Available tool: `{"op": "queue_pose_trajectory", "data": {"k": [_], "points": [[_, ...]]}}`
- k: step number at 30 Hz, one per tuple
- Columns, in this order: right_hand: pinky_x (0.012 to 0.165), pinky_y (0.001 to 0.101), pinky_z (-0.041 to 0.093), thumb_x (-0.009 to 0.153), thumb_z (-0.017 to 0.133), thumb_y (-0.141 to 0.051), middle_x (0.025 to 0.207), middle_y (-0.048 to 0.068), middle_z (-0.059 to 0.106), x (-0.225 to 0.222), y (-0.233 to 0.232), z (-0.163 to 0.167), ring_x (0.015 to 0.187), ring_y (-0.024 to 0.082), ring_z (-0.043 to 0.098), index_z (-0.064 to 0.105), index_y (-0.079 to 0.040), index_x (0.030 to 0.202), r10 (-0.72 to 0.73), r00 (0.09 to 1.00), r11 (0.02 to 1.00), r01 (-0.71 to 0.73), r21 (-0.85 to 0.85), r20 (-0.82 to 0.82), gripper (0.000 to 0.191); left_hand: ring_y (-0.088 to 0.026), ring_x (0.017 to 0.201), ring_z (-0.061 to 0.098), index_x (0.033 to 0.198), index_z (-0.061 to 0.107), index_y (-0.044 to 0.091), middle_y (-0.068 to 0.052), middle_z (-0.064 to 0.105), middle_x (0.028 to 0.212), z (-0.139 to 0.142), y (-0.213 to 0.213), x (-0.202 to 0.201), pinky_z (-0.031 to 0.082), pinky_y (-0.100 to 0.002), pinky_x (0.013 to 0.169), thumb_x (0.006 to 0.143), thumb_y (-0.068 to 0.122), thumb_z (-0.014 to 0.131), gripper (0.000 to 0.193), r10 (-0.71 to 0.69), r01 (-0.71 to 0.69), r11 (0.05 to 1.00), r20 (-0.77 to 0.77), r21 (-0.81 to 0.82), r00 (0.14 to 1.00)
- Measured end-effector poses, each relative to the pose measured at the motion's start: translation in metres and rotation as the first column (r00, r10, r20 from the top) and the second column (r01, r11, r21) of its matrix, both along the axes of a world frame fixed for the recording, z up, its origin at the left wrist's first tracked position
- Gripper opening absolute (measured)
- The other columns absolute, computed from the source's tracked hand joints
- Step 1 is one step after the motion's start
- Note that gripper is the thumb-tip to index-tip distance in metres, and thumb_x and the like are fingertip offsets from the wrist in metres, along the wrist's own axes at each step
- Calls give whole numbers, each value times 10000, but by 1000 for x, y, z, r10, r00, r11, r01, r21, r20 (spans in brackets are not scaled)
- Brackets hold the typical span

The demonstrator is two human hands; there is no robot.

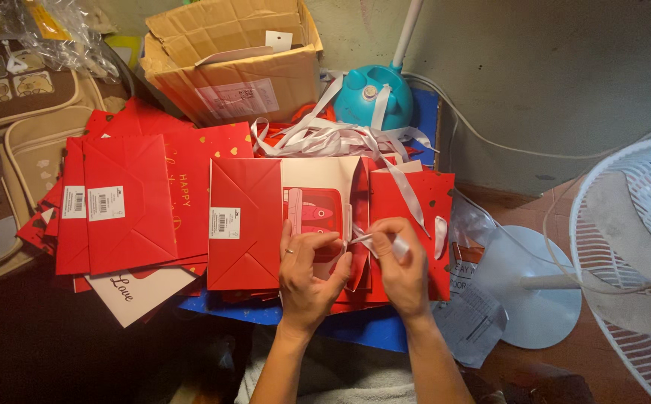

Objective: The person ties white ribbons on red Valentine's Day gift bags. They repeatedly pick up a bag, thread the ribbon through the handle, and tie a knot. The finished bags are placed on a stack on the table.

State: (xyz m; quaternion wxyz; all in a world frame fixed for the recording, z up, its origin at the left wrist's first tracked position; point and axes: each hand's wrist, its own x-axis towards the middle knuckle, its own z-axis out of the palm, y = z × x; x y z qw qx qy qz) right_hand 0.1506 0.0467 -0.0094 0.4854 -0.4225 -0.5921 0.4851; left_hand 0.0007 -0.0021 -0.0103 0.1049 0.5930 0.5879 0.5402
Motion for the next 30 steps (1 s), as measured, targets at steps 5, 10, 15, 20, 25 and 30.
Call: {"op": "queue_pose_trajectory", "data": {"k": [5,10,15,20,25,30], "points": [[877,266,527,915,659,-46,1062,37,668,7,3,2,996,123,647,605,-60,1151,82,996,991,-84,-106,-31,242,-201,925,699,1086,665,99,-12,721,909,1,0,1,277,-542,1254,816,160,792,305,-2,2,1000,24,-8,1000],[851,338,525,831,740,-1,1014,75,673,0,3,8,976,229,631,643,-30,1058,10,924,964,-111,242,382,249,-208,972,689,1105,664,101,-11,725,939,2,-1,-1,263,-527,1252,847,170,793,297,-48,47,998,36,32,998],[833,339,514,835,722,6,1027,77,653,-2,2,10,961,226,630,622,-24,1074,-18,940,959,-81,273,341,261,-208,977,688,1099,689,128,-8,730,946,3,1,-1,274,-513,1248,846,104,745,260,-39,39,999,-20,-13,999],[714,308,508,860,740,-9,890,57,620,0,2,8,803,186,640,660,-34,1009,-10,954,999,-1,38,300,172,-213,962,680,1121,695,135,-18,717,945,5,2,1,277,-510,1249,852,92,737,276,-29,29,1000,-78,-9,996],[757,289,510,781,683,85,924,41,645,2,2,6,885,163,619,716,-24,1017,54,955,965,-125,231,291,263,-235,947,657,1151,673,98,-48,661,919,5,2,1,277,-520,1244,834,64,686,319,-29,29,1000,-77,0,997],[757,290,512,786,674,104,916,38,627,3,1,4,879,159,620,758,-37,1091,80,963,972,-133,196,257,346,-250,978,648,1161,647,74,-62,656,956,0,2,3,272,-529,1244,905,83,682,259,-19,20,1000,-82,17,996]]}}
